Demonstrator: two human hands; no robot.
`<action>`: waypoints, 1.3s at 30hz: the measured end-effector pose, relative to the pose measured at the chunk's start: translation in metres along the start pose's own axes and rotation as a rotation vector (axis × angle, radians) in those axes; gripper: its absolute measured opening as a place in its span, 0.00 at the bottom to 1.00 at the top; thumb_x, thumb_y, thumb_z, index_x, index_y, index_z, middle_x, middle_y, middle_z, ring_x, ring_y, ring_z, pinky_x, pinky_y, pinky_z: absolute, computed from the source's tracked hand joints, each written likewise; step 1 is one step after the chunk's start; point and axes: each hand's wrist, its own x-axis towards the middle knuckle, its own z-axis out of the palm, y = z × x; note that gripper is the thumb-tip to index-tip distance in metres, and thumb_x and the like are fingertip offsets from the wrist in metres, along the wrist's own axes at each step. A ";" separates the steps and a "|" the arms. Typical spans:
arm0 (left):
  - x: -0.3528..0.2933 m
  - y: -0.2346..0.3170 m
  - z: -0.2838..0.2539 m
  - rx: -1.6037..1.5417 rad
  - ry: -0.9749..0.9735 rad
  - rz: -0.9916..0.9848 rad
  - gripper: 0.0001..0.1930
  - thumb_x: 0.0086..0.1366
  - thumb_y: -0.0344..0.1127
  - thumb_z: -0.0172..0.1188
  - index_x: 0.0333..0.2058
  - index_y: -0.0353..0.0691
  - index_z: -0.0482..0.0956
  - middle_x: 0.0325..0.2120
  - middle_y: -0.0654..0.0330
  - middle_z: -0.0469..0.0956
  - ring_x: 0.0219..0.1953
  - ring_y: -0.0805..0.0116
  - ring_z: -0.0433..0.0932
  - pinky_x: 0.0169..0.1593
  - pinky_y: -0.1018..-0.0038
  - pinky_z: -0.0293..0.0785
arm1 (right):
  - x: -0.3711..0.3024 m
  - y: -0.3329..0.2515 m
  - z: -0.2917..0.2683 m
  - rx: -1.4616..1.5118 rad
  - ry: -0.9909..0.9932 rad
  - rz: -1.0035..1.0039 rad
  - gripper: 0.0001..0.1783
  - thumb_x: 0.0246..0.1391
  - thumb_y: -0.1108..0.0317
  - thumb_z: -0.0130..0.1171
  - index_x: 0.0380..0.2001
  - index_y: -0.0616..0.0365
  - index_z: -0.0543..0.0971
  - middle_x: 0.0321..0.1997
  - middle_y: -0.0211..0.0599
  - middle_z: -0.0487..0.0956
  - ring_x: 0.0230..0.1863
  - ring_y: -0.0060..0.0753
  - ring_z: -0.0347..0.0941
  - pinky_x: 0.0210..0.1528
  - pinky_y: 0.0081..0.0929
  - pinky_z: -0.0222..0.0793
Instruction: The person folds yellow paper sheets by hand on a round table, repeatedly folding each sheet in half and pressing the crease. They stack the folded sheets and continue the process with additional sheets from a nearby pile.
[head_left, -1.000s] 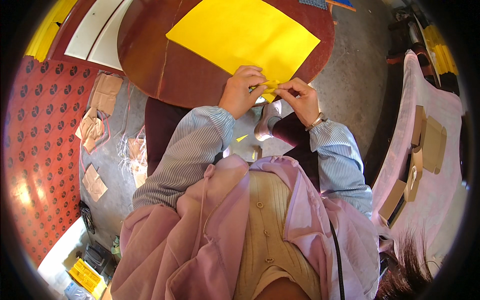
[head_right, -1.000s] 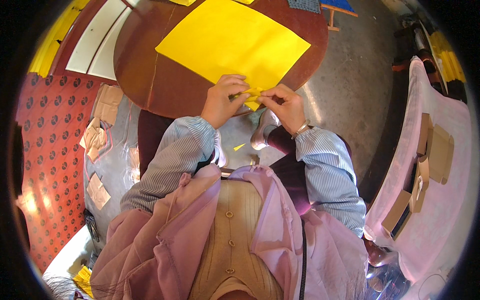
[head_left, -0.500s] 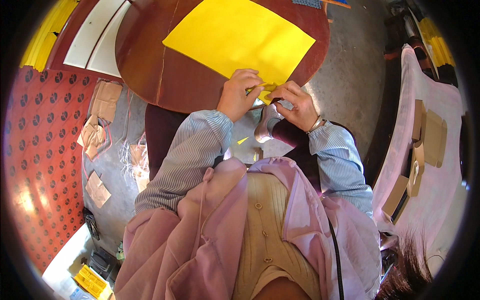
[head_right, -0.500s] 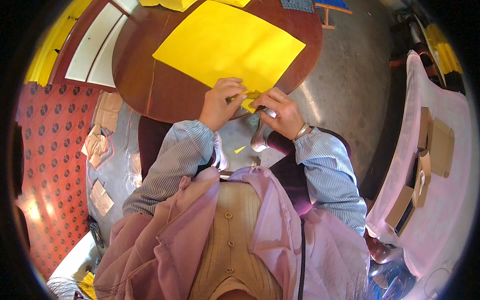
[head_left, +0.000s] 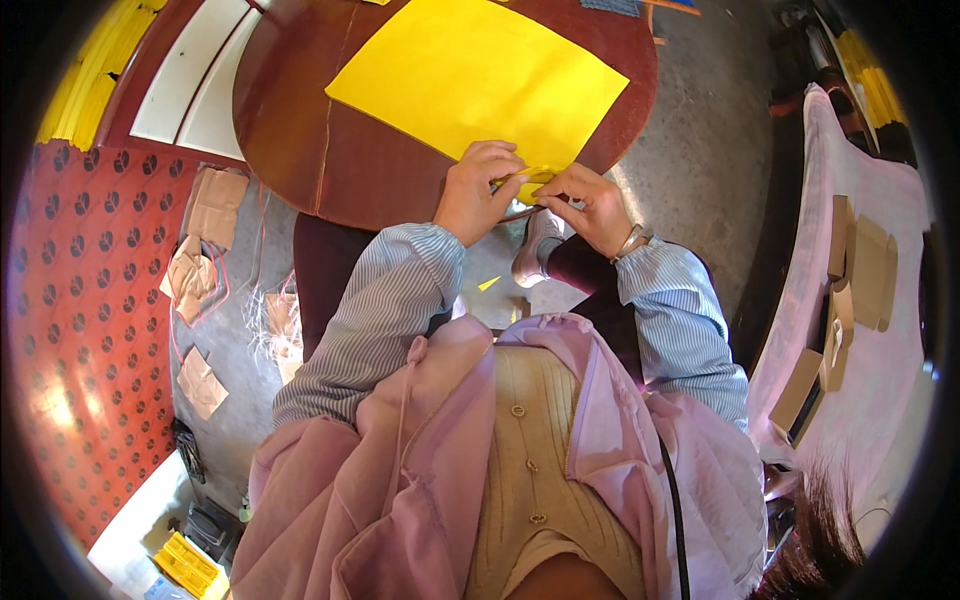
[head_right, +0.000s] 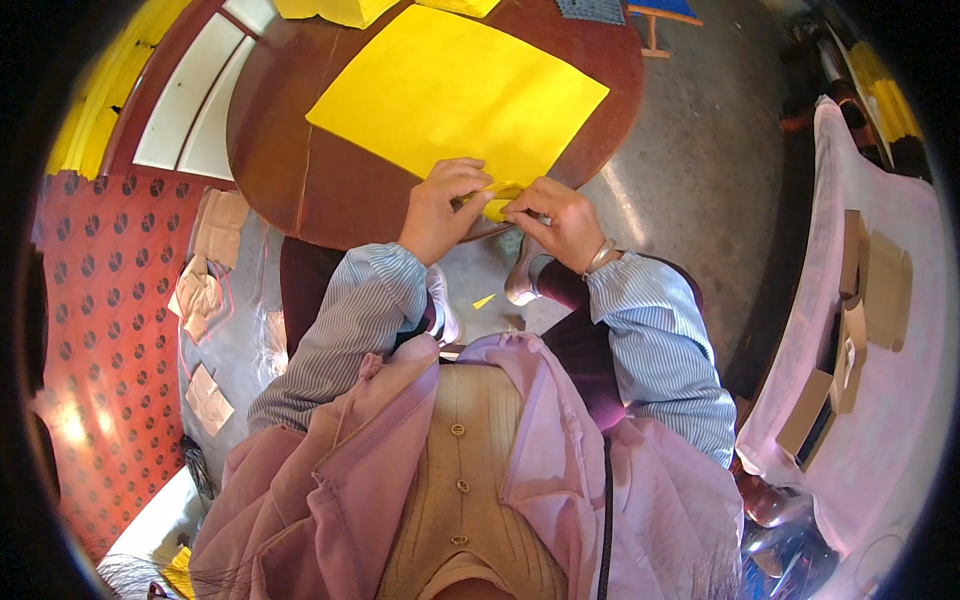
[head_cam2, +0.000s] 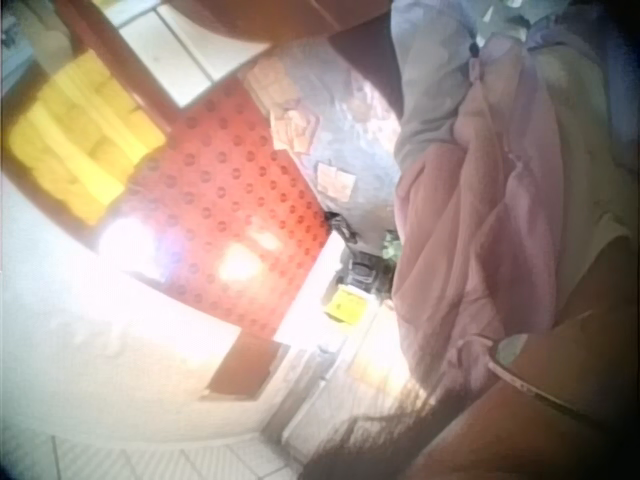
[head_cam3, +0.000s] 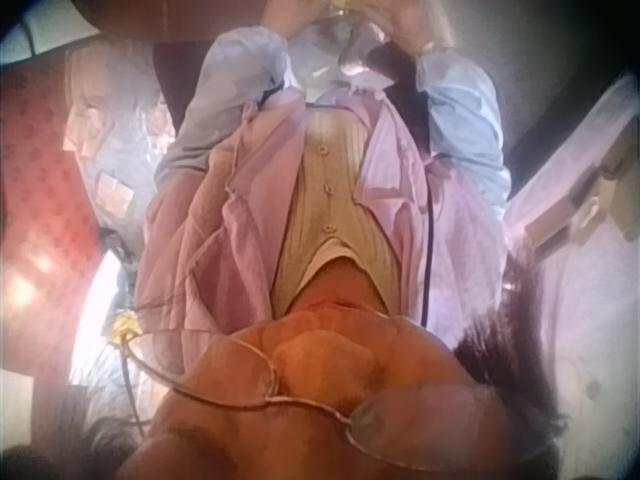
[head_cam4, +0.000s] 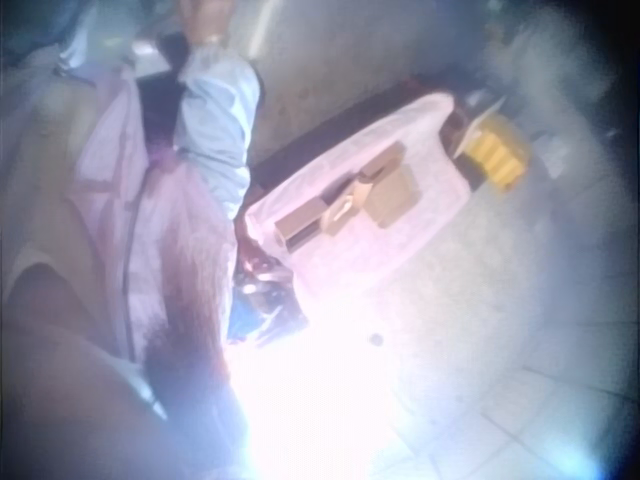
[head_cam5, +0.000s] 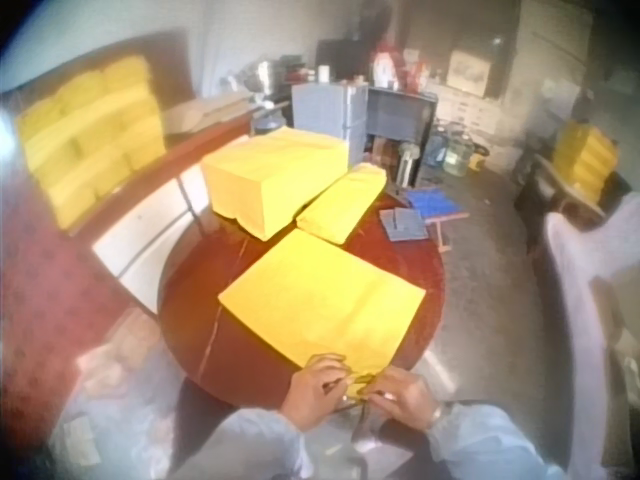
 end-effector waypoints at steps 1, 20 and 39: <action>0.000 0.000 0.000 -0.006 0.002 0.008 0.06 0.63 0.29 0.72 0.37 0.34 0.87 0.42 0.52 0.86 0.56 0.51 0.82 0.58 0.62 0.79 | 0.000 0.001 0.001 0.043 0.001 0.050 0.05 0.57 0.71 0.72 0.37 0.57 0.88 0.34 0.36 0.82 0.35 0.37 0.82 0.38 0.31 0.77; -0.001 -0.001 -0.005 0.010 -0.052 0.034 0.10 0.59 0.27 0.72 0.40 0.33 0.87 0.46 0.50 0.85 0.58 0.50 0.80 0.59 0.61 0.78 | 0.005 0.005 0.001 0.377 0.025 0.319 0.06 0.62 0.70 0.70 0.38 0.61 0.88 0.33 0.27 0.80 0.30 0.15 0.73 0.34 0.18 0.68; -0.017 0.025 0.051 0.255 0.112 0.093 0.17 0.58 0.29 0.75 0.46 0.40 0.86 0.47 0.52 0.84 0.57 0.47 0.78 0.63 0.58 0.75 | 0.011 0.019 -0.018 -0.401 0.043 -0.239 0.21 0.46 0.68 0.71 0.47 0.50 0.85 0.47 0.31 0.85 0.55 0.38 0.79 0.77 0.56 0.57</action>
